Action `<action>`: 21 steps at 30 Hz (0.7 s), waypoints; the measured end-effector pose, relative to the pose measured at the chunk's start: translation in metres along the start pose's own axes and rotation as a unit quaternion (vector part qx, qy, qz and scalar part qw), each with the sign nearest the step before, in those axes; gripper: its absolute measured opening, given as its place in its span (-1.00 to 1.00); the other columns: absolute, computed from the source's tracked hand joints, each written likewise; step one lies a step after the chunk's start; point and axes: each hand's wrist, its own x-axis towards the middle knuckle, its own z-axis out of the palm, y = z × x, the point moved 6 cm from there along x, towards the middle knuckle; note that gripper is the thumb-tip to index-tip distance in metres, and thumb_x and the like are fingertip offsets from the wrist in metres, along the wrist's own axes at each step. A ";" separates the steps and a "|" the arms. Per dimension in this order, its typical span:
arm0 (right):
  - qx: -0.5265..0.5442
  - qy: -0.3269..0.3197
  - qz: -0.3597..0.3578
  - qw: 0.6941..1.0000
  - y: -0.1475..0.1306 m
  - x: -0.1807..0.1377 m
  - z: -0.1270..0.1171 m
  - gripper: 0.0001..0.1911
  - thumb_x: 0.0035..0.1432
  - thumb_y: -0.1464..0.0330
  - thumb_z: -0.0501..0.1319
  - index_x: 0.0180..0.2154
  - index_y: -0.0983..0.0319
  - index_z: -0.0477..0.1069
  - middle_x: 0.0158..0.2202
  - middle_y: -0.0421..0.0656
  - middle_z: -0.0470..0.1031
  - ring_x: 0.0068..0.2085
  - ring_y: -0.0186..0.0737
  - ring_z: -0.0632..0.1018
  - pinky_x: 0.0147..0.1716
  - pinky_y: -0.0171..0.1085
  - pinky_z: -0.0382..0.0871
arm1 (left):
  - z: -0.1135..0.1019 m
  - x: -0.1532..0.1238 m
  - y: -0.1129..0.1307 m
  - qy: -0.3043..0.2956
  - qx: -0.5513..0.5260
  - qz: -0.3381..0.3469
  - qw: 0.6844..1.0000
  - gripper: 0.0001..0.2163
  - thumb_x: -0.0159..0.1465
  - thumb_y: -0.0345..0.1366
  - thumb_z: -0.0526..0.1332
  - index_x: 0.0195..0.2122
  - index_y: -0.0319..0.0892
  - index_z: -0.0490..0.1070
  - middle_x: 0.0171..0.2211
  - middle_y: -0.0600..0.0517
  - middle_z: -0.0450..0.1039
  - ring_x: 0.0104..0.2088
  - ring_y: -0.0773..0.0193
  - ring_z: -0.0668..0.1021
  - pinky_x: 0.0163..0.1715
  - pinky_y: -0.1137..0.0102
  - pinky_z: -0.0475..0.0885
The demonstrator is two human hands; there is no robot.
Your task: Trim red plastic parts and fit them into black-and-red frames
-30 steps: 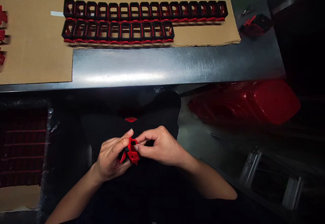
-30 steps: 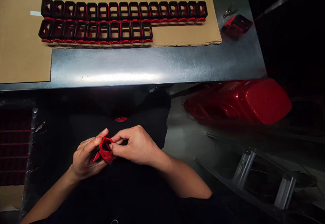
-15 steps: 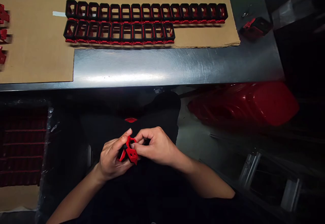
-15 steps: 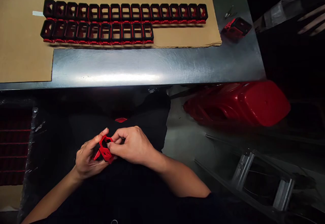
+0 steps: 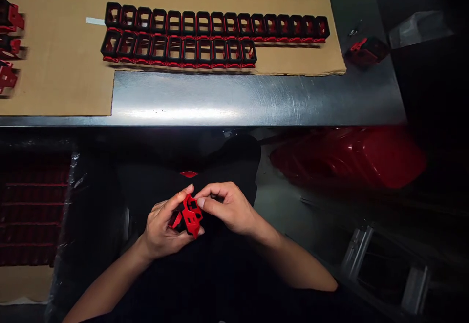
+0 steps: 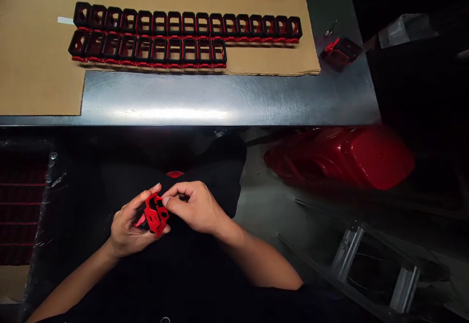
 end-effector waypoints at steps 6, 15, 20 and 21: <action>0.063 -0.027 -0.020 0.997 -0.003 0.002 0.004 -0.80 0.22 0.31 0.27 -0.37 0.27 0.60 -0.43 -0.18 0.60 -0.38 -0.30 0.54 -0.29 -0.31 0.38 | 0.002 -0.011 -0.019 0.006 -0.155 -0.154 0.976 -0.19 0.07 -0.17 0.52 0.32 0.04 0.20 0.21 -0.15 0.46 0.06 0.11 0.63 -0.05 0.38 0.61; 0.206 -0.131 0.044 0.969 0.021 0.001 0.026 -0.67 0.17 0.13 0.36 -0.26 0.30 0.61 -0.38 -0.13 0.60 -0.37 -0.30 0.58 -0.39 -0.37 0.47 | 0.016 -0.026 -0.040 0.021 -0.316 -0.248 0.915 -0.24 0.08 -0.17 0.51 0.26 0.11 0.19 0.31 -0.15 0.30 -0.23 0.34 0.58 -0.25 0.46 0.55; 0.249 -0.147 0.074 0.954 0.029 0.003 0.032 -0.63 0.13 0.11 0.39 -0.27 0.33 0.60 -0.38 -0.12 0.57 -0.39 -0.32 0.56 -0.43 -0.39 0.47 | 0.018 -0.025 -0.043 0.017 -0.309 -0.245 0.919 -0.21 0.04 -0.12 0.53 0.26 0.11 0.19 0.36 -0.16 0.20 -0.23 0.32 0.55 -0.26 0.40 0.52; 0.255 -0.150 0.079 0.952 0.029 0.003 0.033 -0.63 0.12 0.11 0.39 -0.27 0.33 0.59 -0.39 -0.12 0.57 -0.40 -0.32 0.55 -0.44 -0.39 0.47 | 0.018 -0.024 -0.043 0.018 -0.299 -0.237 0.924 -0.20 0.03 -0.10 0.53 0.26 0.10 0.19 0.36 -0.17 0.20 -0.23 0.32 0.55 -0.26 0.40 0.52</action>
